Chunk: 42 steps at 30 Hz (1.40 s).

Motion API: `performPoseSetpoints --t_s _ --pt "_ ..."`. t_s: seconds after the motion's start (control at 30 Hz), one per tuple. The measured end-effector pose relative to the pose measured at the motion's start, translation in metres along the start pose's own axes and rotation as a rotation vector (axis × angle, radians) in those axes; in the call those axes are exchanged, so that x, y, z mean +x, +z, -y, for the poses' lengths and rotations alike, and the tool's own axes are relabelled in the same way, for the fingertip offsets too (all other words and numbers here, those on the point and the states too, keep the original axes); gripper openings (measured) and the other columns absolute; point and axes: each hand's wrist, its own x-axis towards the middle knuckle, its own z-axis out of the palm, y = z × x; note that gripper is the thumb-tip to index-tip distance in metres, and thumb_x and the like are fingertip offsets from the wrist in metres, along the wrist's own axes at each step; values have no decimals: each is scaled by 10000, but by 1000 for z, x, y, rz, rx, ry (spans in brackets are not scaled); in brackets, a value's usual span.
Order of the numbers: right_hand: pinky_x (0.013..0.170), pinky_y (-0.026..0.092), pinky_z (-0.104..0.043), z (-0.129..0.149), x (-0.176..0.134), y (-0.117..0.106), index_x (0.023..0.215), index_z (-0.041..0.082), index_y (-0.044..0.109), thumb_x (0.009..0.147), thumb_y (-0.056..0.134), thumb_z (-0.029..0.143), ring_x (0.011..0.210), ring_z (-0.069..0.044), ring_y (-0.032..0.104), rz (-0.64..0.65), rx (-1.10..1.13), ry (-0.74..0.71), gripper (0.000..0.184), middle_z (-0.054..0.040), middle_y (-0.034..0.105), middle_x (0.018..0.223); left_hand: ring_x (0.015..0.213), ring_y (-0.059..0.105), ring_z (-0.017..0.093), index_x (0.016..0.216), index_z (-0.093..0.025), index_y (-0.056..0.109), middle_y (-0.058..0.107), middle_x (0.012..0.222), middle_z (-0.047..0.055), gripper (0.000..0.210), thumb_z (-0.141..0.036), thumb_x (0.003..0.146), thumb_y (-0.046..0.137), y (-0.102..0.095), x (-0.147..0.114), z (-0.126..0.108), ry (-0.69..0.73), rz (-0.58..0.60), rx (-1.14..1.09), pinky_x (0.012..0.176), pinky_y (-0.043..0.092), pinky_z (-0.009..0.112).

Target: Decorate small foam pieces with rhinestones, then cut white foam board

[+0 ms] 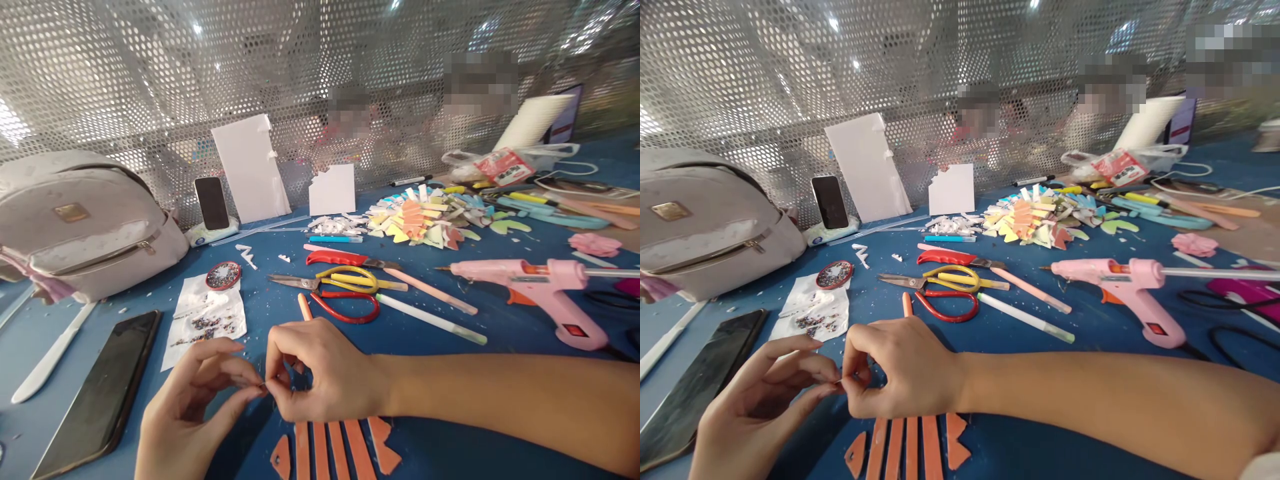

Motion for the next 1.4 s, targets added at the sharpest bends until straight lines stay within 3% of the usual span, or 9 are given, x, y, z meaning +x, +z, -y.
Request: performPoseSetpoints --t_s 0.2,0.47,1.13,1.4 --pt "547 382 -183 0 1 1 762 198 533 715 604 122 581 -82 491 10 61 62 114 50 593 677 681 717 144 1155 -258 550 755 730 -37 449 -307 792 811 3 -1 -3 8 -6 -14 723 610 225" --pt "550 390 -184 2 2 -1 766 198 539 713 630 129 572 -81 479 51 139 140 126 51 584 678 688 714 149 1219 -272 526 740 706 -40 540 -320 777 833 3 -1 -3 32 -21 -34 738 604 230" --pt "560 406 -171 2 1 -6 805 185 553 789 652 165 612 -67 473 190 355 275 102 43 574 732 606 716 139 1138 -306 577 743 652 -60 478 -358 755 858 5 -1 -8 131 -58 -38 663 598 199" --pt "561 397 -177 6 4 -8 786 179 553 768 665 138 595 -62 466 179 319 305 120 50 574 715 615 719 157 1157 -292 558 740 657 -55 470 -349 783 837 5 -4 -9 140 -68 -20 672 605 234"
